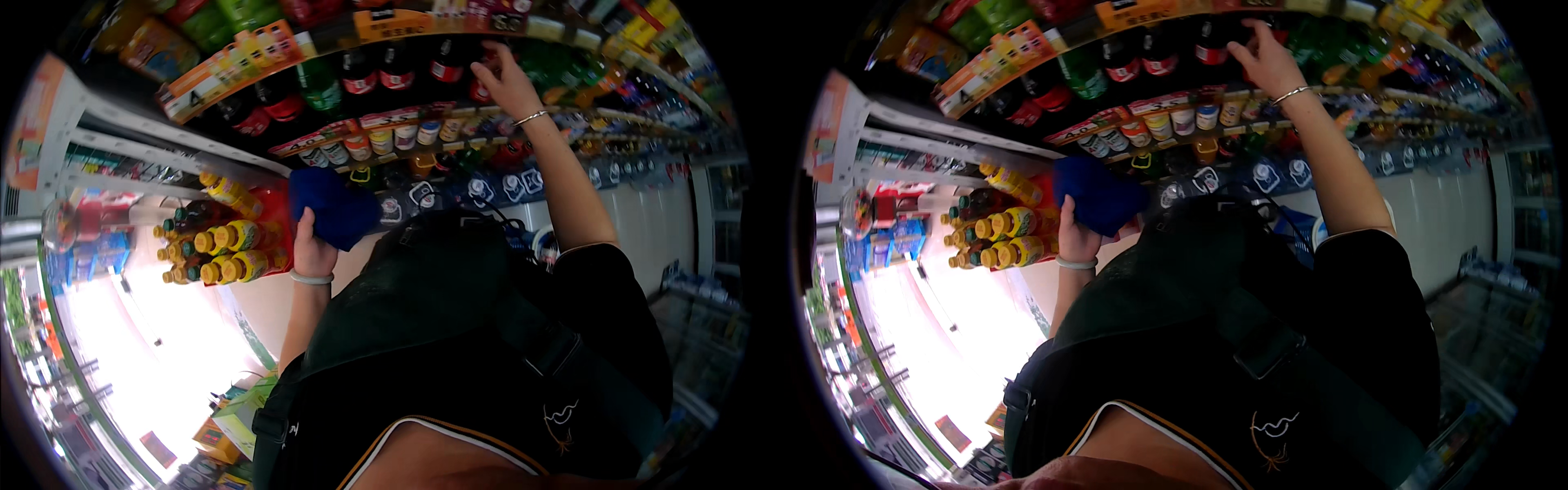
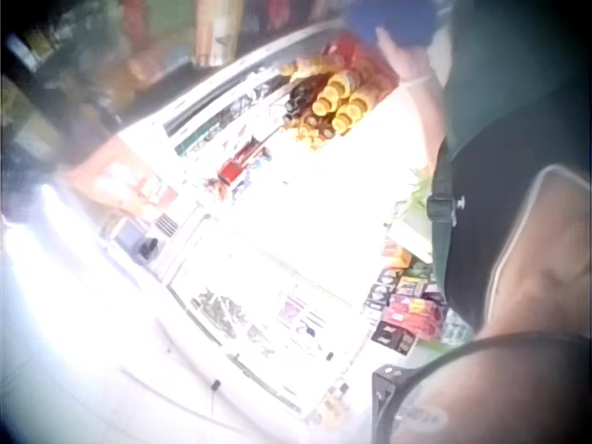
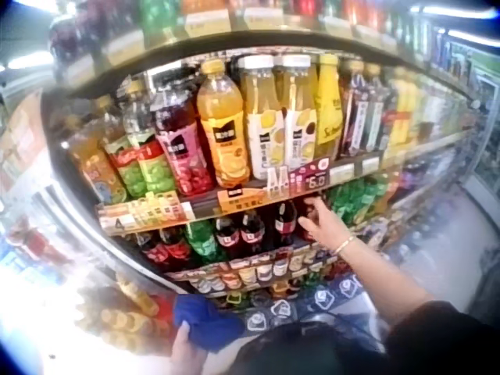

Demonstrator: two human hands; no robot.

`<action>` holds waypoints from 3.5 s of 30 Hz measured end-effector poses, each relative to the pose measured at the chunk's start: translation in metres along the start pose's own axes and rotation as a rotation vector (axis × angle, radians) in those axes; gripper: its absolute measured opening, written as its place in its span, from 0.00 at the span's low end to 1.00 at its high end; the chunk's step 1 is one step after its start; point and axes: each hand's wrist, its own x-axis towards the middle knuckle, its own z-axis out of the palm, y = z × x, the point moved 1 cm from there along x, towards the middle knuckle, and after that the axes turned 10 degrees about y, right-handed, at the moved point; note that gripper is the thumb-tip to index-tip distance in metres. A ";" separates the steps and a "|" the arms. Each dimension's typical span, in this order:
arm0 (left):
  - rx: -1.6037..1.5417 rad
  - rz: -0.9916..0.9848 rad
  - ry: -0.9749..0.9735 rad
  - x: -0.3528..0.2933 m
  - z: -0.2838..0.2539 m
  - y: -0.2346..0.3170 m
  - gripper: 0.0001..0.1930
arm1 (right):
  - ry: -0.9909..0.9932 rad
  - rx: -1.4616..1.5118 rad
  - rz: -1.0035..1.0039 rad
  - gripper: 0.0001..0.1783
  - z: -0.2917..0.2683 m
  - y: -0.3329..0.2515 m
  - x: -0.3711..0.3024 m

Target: The person takes various bottled beverages from a blue shopping basket and places them onto the shelves of a refrigerated display case. They handle multiple bottles of different colors and sizes, arranging them in rows within the cooler.

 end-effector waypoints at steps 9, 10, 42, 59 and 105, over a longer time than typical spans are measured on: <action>0.275 -0.355 -0.031 0.009 -0.031 -0.026 0.31 | -0.176 -0.461 0.362 0.15 -0.147 0.098 -0.175; 0.320 -0.396 -0.039 0.018 -0.028 -0.028 0.30 | -0.157 -0.491 0.488 0.15 -0.168 0.111 -0.199; 0.684 -0.498 0.011 0.012 0.039 -0.144 0.22 | 0.329 0.180 1.249 0.33 -0.118 0.294 -0.489; 0.956 -0.151 -0.346 0.014 0.065 -0.094 0.08 | -0.320 0.318 0.506 0.28 -0.117 0.069 -0.166; 1.552 0.844 -0.419 0.210 0.226 -0.027 0.23 | 0.136 -0.076 0.267 0.39 0.054 0.024 -0.013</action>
